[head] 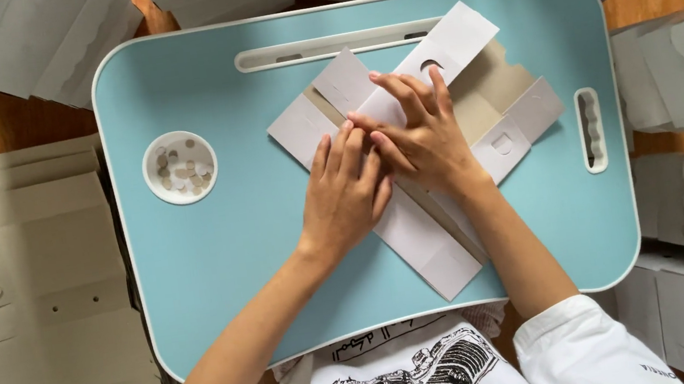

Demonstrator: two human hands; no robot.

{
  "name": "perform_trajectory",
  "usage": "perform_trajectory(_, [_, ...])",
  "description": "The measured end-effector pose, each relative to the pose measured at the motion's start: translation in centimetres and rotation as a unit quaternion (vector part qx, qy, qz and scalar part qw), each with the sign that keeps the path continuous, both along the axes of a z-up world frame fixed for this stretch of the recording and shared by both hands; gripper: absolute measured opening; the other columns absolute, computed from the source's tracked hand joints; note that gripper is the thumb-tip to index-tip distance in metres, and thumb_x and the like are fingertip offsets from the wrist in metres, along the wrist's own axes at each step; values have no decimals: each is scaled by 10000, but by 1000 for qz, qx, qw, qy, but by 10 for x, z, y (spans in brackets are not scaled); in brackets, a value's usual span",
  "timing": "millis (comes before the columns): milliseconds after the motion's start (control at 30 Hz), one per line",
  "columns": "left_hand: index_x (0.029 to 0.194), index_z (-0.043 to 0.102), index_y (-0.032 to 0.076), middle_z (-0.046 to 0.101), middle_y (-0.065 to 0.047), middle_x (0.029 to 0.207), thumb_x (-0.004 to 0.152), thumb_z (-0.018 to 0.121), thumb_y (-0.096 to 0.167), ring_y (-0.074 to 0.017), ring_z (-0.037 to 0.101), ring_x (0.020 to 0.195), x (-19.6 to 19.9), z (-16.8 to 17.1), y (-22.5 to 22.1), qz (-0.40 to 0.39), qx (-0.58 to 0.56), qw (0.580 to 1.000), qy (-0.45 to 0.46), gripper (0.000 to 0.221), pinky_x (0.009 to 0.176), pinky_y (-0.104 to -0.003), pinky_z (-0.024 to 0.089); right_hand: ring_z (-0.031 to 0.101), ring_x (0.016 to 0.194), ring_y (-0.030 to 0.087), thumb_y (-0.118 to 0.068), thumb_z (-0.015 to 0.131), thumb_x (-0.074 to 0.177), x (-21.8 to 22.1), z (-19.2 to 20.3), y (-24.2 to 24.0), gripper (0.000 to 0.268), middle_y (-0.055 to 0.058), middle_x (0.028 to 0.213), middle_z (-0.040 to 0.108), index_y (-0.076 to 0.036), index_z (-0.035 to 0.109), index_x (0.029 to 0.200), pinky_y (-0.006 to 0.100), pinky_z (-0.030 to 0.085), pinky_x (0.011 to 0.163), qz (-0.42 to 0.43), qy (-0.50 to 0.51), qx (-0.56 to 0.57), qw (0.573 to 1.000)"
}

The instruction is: The person folds a flat cardboard box into its three-dimensional shape. They press down on the creases, fold the side flaps inward, and secure the tabs into slots to form the box structure.

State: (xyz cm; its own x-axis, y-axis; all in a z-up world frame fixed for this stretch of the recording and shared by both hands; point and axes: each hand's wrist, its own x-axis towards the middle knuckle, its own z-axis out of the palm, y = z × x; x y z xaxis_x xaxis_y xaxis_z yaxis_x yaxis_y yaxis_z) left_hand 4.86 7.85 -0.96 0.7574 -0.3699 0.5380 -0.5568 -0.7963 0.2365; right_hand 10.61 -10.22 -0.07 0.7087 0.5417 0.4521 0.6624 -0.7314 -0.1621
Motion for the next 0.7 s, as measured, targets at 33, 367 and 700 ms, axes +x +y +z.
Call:
perform_trajectory(33, [1237,681,66,574,-208,1347,962,613,364,-377,538,1338,0,-1,0,1,0,1000,1,411,1134,-529,400,408,1419,348,-374,499,1069,1,1,0,356,134,1567,433,-403,699,1362,624,143,1164,1,1,0,1000])
perform_trajectory(367, [1215,689,90,602,-171,1333,962,604,330,-336,554,1322,3,5,-1,16,-5,1000,3,359,1112,-520,417,270,1514,280,-385,460,1096,-6,8,14,350,62,1655,342,-408,805,1152,520,-112,1200,-96,70,56,991])
perform_trajectory(700, [1288,702,118,675,-151,1251,988,557,351,-342,635,1240,1,3,-5,36,11,999,-5,407,1076,-509,467,203,1500,266,-309,505,1056,-2,0,11,366,37,1624,401,-449,827,1158,591,-181,1104,-209,60,60,974])
